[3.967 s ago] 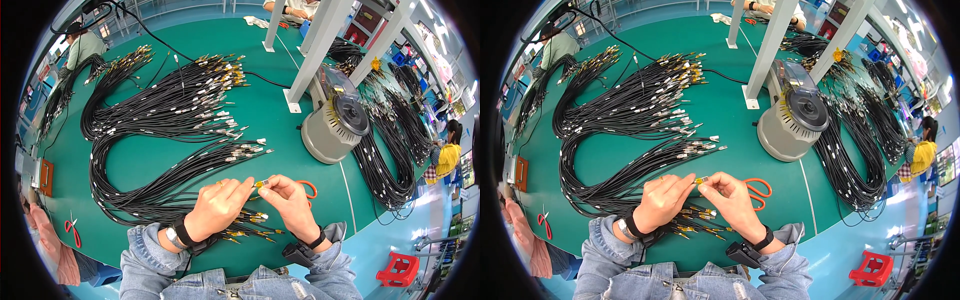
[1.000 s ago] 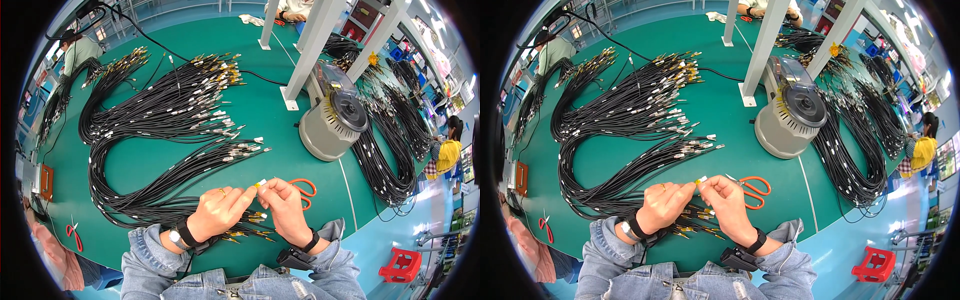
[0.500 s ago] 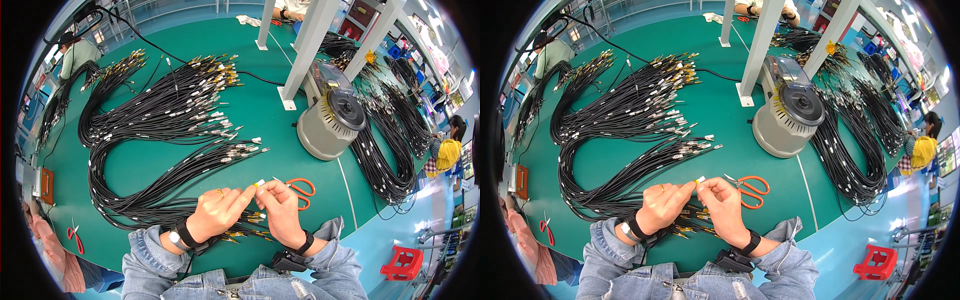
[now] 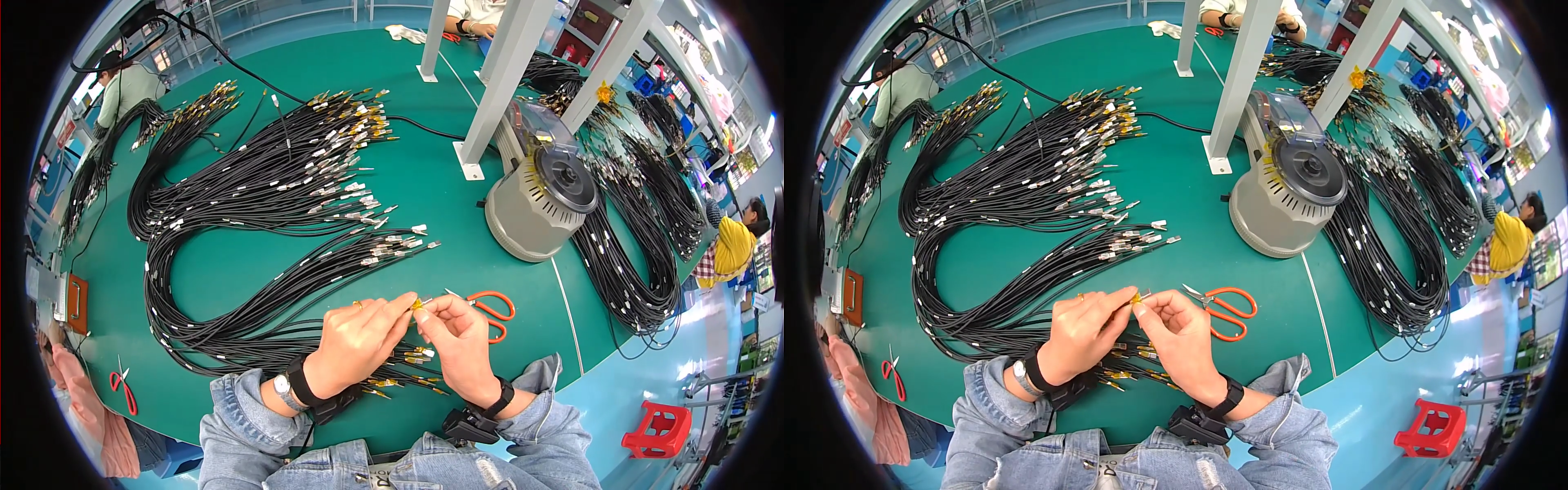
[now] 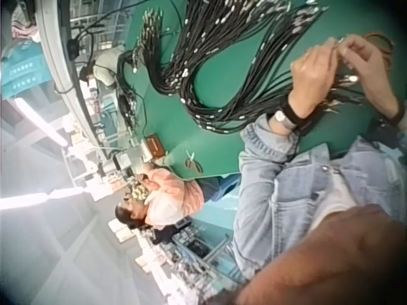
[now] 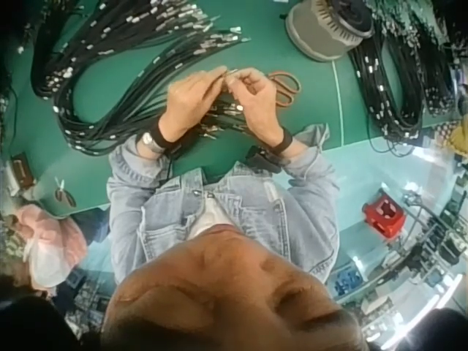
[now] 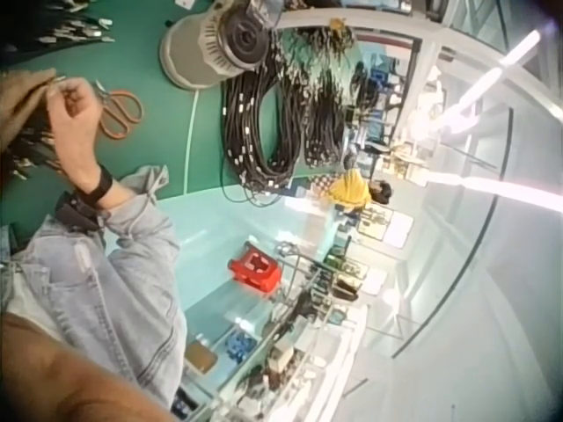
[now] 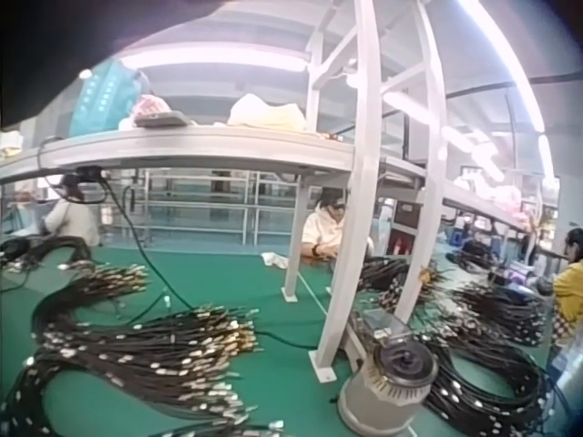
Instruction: The person picks up a cable and a yellow component by hand, fits the component onto the cable end, and then places the assembled cable onto a pile on the table.
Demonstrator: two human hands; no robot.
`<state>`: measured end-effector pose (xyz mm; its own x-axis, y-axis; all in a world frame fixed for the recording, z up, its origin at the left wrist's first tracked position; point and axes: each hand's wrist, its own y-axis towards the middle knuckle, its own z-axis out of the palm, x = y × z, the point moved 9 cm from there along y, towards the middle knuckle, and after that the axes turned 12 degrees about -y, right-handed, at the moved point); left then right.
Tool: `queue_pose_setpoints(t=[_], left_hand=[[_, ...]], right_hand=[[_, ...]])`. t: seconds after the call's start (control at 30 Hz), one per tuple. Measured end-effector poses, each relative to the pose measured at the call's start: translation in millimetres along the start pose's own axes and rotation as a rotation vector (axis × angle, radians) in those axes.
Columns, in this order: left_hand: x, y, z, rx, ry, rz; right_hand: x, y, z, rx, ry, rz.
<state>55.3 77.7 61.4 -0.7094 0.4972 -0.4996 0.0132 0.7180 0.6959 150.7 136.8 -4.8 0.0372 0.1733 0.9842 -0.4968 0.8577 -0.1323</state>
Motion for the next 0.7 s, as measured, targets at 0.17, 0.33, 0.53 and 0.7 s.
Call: queue_pose_setpoints(t=[0.17, 0.33, 0.53, 0.7], left_hand=[[18.3, -0.1, -0.6, 0.014, -0.273, -0.283], [39.1, -9.9, 9.3, 0.115, -0.615, -0.681], [46.7, -20.1, 23.1, 0.079, -1.108, -0.954], [46.0, -17.7, 24.1, 0.151, -1.190, -1.022]], right_hand=[[1.5, 0.1, 0.6, 0.023, -0.002, 0.016], [-1.5, 1.2, 0.6, 0.077, -0.007, 0.065], [-3.8, 3.7, 3.3, 0.137, -0.032, 0.077], [-5.8, 7.1, 4.7, 0.186, 0.028, 0.090]])
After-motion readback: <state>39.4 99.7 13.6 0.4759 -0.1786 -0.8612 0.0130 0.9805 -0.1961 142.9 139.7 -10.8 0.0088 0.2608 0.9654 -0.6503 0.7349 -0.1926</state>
